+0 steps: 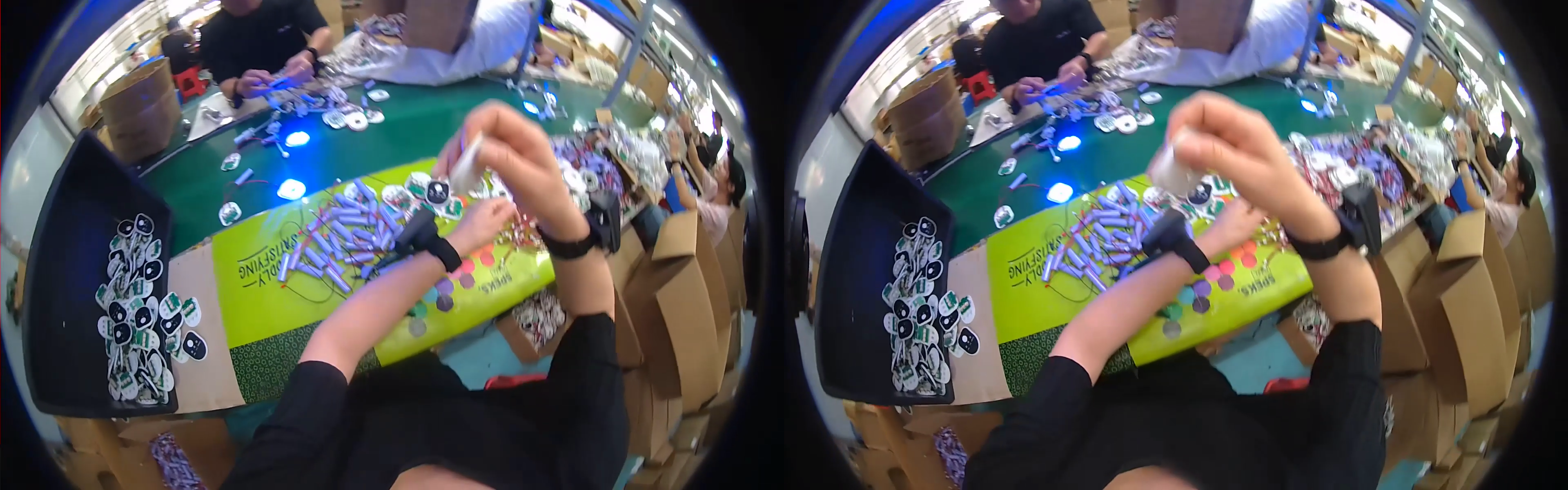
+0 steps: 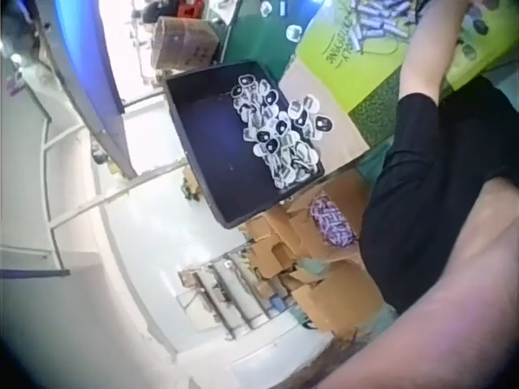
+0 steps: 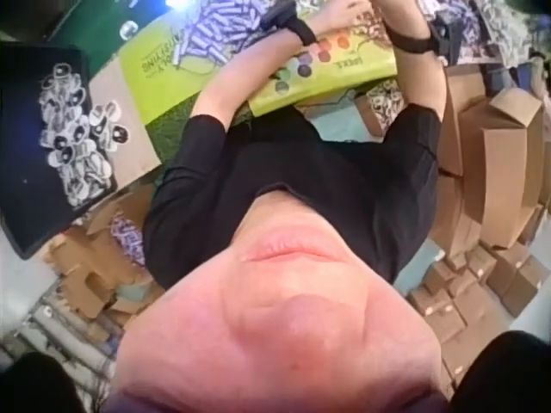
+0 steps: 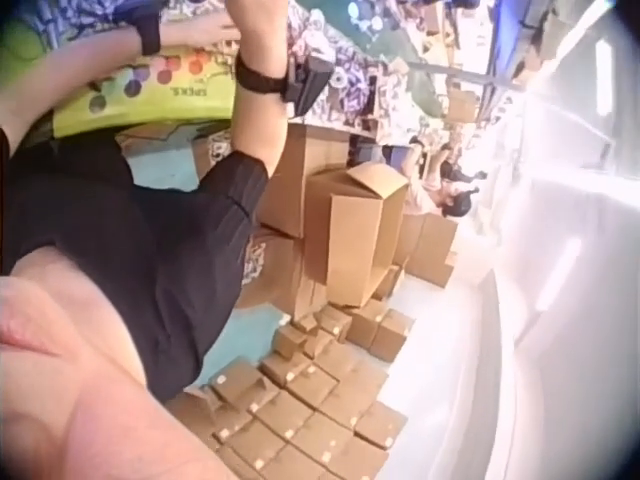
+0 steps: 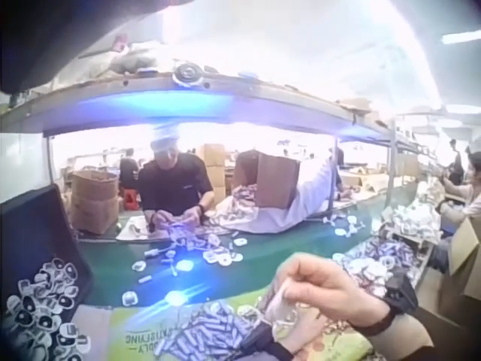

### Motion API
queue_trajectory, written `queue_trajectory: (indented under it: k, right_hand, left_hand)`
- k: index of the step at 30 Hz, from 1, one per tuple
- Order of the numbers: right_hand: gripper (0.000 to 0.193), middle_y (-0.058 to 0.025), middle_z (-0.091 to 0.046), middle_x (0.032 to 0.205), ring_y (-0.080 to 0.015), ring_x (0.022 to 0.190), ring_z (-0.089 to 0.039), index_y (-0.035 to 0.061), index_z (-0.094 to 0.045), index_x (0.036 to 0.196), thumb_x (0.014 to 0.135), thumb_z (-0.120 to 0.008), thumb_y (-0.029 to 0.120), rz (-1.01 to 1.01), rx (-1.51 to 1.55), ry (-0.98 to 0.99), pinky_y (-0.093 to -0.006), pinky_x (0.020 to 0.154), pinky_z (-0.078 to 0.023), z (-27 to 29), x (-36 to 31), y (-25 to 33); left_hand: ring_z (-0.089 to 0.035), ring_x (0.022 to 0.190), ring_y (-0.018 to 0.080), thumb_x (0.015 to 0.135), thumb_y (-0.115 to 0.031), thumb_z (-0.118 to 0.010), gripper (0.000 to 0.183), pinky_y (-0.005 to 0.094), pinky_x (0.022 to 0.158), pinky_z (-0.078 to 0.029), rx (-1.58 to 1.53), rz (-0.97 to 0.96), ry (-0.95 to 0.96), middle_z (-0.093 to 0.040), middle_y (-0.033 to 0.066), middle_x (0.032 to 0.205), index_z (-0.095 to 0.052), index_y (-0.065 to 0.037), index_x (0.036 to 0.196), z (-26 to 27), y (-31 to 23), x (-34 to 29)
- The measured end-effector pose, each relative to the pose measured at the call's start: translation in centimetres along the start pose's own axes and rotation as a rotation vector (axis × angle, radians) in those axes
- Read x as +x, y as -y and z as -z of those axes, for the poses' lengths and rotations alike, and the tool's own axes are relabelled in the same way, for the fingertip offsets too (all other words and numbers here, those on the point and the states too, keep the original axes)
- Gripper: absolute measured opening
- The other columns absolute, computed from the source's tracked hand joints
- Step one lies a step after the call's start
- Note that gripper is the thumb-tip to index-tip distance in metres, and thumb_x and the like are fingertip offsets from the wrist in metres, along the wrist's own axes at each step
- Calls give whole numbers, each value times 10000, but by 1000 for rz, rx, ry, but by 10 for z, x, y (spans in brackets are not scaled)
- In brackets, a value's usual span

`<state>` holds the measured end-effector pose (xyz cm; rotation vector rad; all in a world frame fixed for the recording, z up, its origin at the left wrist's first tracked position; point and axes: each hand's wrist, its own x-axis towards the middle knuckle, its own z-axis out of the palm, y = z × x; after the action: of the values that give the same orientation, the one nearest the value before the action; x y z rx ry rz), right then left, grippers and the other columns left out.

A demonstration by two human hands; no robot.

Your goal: The person assembles electronic components by hand, picking up a circuit board and a battery, connecting the battery wires to the board, and then placing the assembled unit onto the work surface. This process is repeated multiple times with additional boards and batteries.

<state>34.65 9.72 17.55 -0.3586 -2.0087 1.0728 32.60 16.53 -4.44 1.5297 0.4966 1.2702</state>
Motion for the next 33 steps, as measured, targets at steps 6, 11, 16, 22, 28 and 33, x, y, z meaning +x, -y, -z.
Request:
queue_trajectory:
  k: [6,11,16,22,28,33]
  right_hand:
    - [202,15,-596,786,-30,733,-554,40,-570,923,913,-567,241,-233,-355,-141,-168,625,-441,62,-3,-38]
    - [211,-13,-618,785,-67,729,-592,34,-572,945,921,-557,244,-436,-424,-161,-205,603,-478,90,-38,-93]
    - [222,-99,-634,929,-211,858,-659,25,-518,1024,945,-505,232,-323,306,-373,-329,709,-571,77,-29,-91]
    - [217,-99,-627,931,-226,869,-658,19,-527,1018,942,-513,222,-299,283,-391,-332,706,-572,75,-27,-92]
    - [214,-105,-623,921,-242,879,-657,12,-526,1016,939,-518,212,-288,322,-397,-339,703,-571,81,-41,-91]
    - [231,-69,-636,822,-123,643,-626,14,-579,940,905,-576,242,-365,258,-507,-253,578,-543,88,-59,-97]
  left_hand:
    - [-628,741,167,877,-221,-564,294,299,691,-496,472,258,123,-648,114,871,-594,37,1015,30,-59,-25]
    - [-645,834,206,847,-231,-604,313,319,759,-503,666,272,195,-655,139,924,-600,26,1026,51,-99,-63]
    - [-621,690,169,835,-252,-632,446,300,610,-508,727,308,69,-644,122,872,-513,2,1181,64,-89,-67]
    - [-587,572,120,829,-259,-647,611,236,454,-436,368,509,18,-629,94,776,-403,108,1253,37,-58,-32]
    - [-638,633,148,888,-213,-571,317,245,478,-487,270,519,-33,-637,102,773,-559,81,1007,25,-37,-10]
    - [-658,763,194,923,-171,-518,231,254,567,-522,-35,527,-136,-641,114,910,-567,43,994,23,-26,-8]
